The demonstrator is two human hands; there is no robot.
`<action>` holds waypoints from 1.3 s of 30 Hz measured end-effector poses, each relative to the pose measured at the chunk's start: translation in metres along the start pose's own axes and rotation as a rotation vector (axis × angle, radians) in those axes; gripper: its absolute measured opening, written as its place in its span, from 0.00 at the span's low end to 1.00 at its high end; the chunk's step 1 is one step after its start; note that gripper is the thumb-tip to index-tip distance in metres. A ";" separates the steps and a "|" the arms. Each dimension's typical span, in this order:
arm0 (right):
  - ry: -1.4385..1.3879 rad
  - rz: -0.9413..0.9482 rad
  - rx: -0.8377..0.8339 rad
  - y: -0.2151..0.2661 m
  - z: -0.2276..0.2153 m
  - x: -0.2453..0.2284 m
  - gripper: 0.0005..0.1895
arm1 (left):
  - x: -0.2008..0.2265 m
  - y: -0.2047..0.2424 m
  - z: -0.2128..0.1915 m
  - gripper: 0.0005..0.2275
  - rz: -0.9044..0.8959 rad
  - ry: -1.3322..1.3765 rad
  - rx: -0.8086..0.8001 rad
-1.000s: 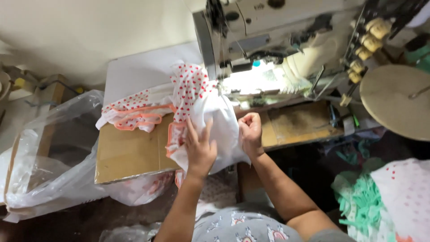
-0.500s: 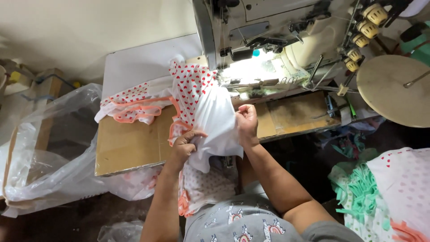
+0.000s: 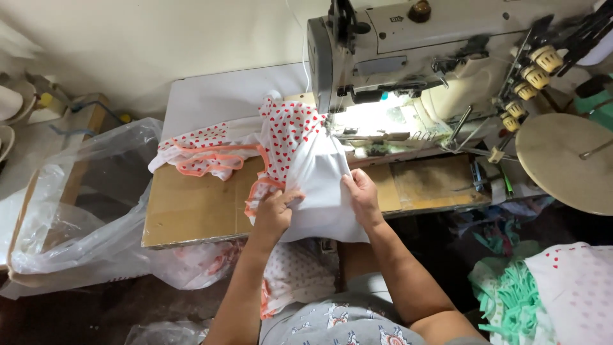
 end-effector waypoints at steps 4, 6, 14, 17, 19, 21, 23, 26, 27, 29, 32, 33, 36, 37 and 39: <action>-0.095 0.004 0.008 -0.003 0.006 -0.006 0.08 | 0.056 0.000 -0.017 0.32 0.337 -0.385 0.449; -0.125 -0.003 0.007 0.000 0.011 -0.015 0.08 | 0.059 0.003 -0.007 0.42 0.382 -0.392 0.521; -0.105 -0.141 0.293 0.012 -0.018 -0.043 0.11 | 0.023 -0.005 -0.020 0.33 -0.163 0.436 0.063; -0.033 -0.156 0.315 0.012 -0.019 -0.046 0.10 | 0.019 -0.004 -0.015 0.32 -0.189 0.508 0.000; -0.030 -0.155 0.291 0.017 -0.015 -0.051 0.09 | 0.019 -0.002 -0.015 0.33 -0.200 0.504 -0.038; -0.026 -0.154 0.264 0.022 -0.010 -0.054 0.10 | 0.025 0.000 -0.016 0.33 -0.212 0.501 -0.075; -0.054 -0.164 0.242 0.026 -0.005 -0.054 0.08 | 0.031 0.002 -0.022 0.32 -0.253 0.452 -0.055; 0.051 -0.169 0.081 0.036 0.007 -0.070 0.12 | 0.061 0.008 -0.045 0.31 -0.236 0.341 -0.031; 0.051 -0.168 0.078 0.025 0.000 -0.048 0.12 | 0.059 0.010 -0.044 0.31 -0.238 0.341 -0.029; 0.229 -0.150 -0.041 0.002 -0.001 0.000 0.11 | 0.059 0.010 -0.045 0.31 -0.170 0.142 -0.031; 0.122 -0.145 -0.082 0.021 0.009 -0.032 0.10 | 0.053 0.012 -0.041 0.32 -0.157 0.136 -0.017; 0.122 -0.145 -0.082 0.021 0.013 -0.039 0.10 | 0.049 0.011 -0.040 0.32 -0.157 0.136 -0.017; -0.076 -0.066 -0.042 0.024 0.014 -0.048 0.02 | 0.043 0.014 -0.036 0.31 -0.160 0.176 -0.043; -0.080 -0.089 0.013 0.020 0.010 -0.054 0.06 | 0.044 0.012 -0.037 0.31 -0.167 0.183 -0.046; -0.083 -0.110 0.071 0.013 0.004 -0.053 0.11 | 0.050 0.010 -0.040 0.31 -0.176 0.190 -0.052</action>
Point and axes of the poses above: each hand's wrist, its own y-axis away from the middle knuckle, its own z-axis out of the palm, x = y × z, the point moved 9 cm from there along -y, towards the middle knuckle, and after that the axes turned 12 degrees about x, right-handed, at the moved point
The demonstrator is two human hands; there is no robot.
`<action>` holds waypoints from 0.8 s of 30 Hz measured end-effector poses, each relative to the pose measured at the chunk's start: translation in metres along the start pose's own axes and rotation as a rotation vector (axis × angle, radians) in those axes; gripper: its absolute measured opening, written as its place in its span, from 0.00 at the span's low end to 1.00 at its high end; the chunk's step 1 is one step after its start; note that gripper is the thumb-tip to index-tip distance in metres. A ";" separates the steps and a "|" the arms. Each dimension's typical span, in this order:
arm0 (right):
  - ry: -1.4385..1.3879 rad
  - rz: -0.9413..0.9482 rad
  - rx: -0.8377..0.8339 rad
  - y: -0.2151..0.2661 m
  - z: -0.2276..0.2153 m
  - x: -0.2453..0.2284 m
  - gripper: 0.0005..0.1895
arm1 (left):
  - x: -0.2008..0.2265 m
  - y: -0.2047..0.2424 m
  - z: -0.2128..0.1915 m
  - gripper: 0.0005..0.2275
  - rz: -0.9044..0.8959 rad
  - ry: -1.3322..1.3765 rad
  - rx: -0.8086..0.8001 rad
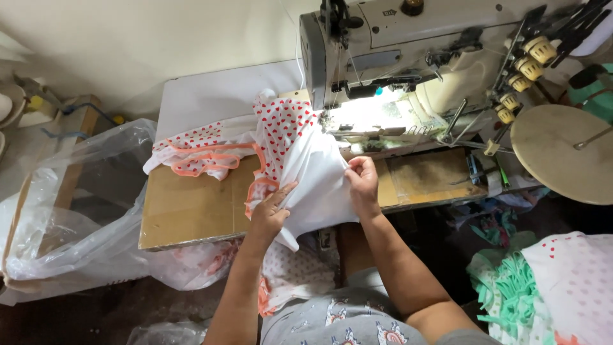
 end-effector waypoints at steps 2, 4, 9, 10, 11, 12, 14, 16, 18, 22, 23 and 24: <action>0.001 -0.019 0.102 -0.011 -0.010 0.014 0.14 | 0.009 0.001 -0.002 0.31 -0.003 0.054 -0.001; 0.024 -0.008 0.105 -0.009 -0.011 0.010 0.12 | 0.010 0.001 -0.002 0.31 -0.002 0.054 -0.002; -0.014 0.096 0.061 0.011 0.001 -0.012 0.08 | 0.001 0.000 -0.002 0.32 0.021 0.038 -0.003; -0.020 0.115 0.036 0.013 0.004 -0.015 0.07 | 0.000 0.000 -0.003 0.31 0.030 0.031 0.003; -0.026 0.133 0.012 0.016 0.006 -0.018 0.09 | 0.000 0.000 -0.004 0.31 0.038 0.023 0.009; -0.026 0.134 0.010 0.009 -0.001 -0.001 0.09 | -0.006 0.000 -0.002 0.31 0.037 0.022 0.010; 0.058 0.144 -0.135 -0.002 -0.005 0.036 0.08 | -0.015 -0.001 0.003 0.32 0.080 -0.037 0.025; 0.141 0.069 -0.183 -0.007 -0.008 0.043 0.08 | -0.040 -0.006 0.011 0.32 0.106 -0.092 0.039; 0.223 -0.006 -0.229 -0.004 -0.004 0.038 0.09 | -0.051 -0.009 0.015 0.32 0.134 -0.148 0.051; 0.246 -0.047 -0.216 0.003 0.005 0.017 0.10 | -0.041 -0.014 0.008 0.32 0.249 -0.238 0.149; 0.247 -0.054 -0.201 0.004 0.006 0.015 0.10 | -0.038 -0.015 0.006 0.32 0.297 -0.269 0.175; 0.247 -0.055 -0.198 0.005 0.010 0.010 0.10 | -0.037 -0.019 0.005 0.32 0.299 -0.268 0.174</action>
Point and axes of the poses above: each hand's wrist, its own y-axis away from the middle knuckle, its own z-axis out of the palm, x = y × z, the point moved 9 cm from there along -y, towards the middle knuckle, and after that the axes turned 12 degrees about x, right-handed, at the moved point
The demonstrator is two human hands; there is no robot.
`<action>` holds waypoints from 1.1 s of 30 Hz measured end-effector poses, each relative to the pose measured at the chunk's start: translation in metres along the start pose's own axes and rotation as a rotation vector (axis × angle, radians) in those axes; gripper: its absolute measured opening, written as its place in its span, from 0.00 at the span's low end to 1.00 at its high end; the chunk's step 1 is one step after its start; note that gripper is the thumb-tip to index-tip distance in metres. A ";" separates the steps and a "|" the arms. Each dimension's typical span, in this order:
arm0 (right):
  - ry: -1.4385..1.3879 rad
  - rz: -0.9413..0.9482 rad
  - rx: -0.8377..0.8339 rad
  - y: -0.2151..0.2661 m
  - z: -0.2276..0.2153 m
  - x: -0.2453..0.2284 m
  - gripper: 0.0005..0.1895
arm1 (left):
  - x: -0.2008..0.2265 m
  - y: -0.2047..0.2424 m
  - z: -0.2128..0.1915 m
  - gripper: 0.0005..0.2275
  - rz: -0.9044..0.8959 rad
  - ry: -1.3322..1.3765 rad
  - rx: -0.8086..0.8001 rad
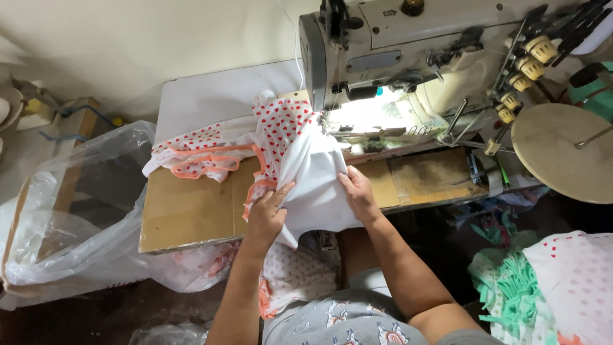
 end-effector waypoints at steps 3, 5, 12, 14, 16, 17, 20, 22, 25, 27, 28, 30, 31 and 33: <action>-0.102 0.058 0.023 -0.004 0.006 -0.004 0.10 | 0.005 -0.015 -0.007 0.32 0.040 0.011 0.022; -0.105 0.055 0.017 -0.014 0.012 0.003 0.11 | 0.014 -0.029 -0.018 0.31 0.098 -0.054 0.059; -0.194 0.116 0.058 -0.019 0.023 -0.022 0.11 | 0.008 -0.083 -0.015 0.26 0.499 -0.510 0.364; -0.274 0.162 0.076 -0.019 0.024 -0.018 0.11 | 0.035 -0.092 -0.048 0.16 0.355 -0.558 0.668; -0.247 0.115 0.085 -0.017 0.026 -0.021 0.12 | 0.072 -0.084 -0.028 0.16 0.403 -0.488 0.608; -0.219 0.072 0.093 -0.014 0.026 -0.023 0.14 | 0.092 -0.078 -0.015 0.16 0.447 -0.419 0.545; -0.155 0.031 0.106 -0.001 0.025 -0.030 0.15 | 0.128 -0.059 0.014 0.19 0.562 -0.217 0.366; -0.093 -0.005 0.106 -0.003 0.021 -0.019 0.15 | 0.110 -0.066 0.024 0.18 0.537 -0.216 0.364; -0.022 -0.038 0.119 -0.003 0.020 -0.015 0.15 | 0.096 -0.075 0.029 0.17 0.507 -0.218 0.355; -0.014 -0.053 0.121 -0.005 0.022 -0.023 0.15 | 0.108 -0.080 0.018 0.17 0.504 -0.223 0.370; -0.069 -0.044 0.131 -0.006 0.025 -0.028 0.15 | 0.136 -0.069 0.009 0.11 0.721 -0.227 0.394; -0.124 -0.034 0.138 -0.011 0.028 -0.028 0.15 | 0.155 -0.052 0.011 0.06 0.936 -0.232 0.414; -0.124 -0.054 0.154 -0.014 0.028 -0.023 0.15 | 0.136 -0.064 0.026 0.11 0.730 -0.255 0.316; -0.122 -0.075 0.170 -0.016 0.029 -0.024 0.15 | 0.111 -0.078 0.043 0.17 0.522 -0.274 0.220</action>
Point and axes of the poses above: each hand's wrist, its own y-axis away from the middle knuckle, its own z-axis out of the palm, x = y × z, the point moved 9 cm from there along -y, towards the middle knuckle, and after that the axes turned 12 degrees about x, right-handed, at the moved point
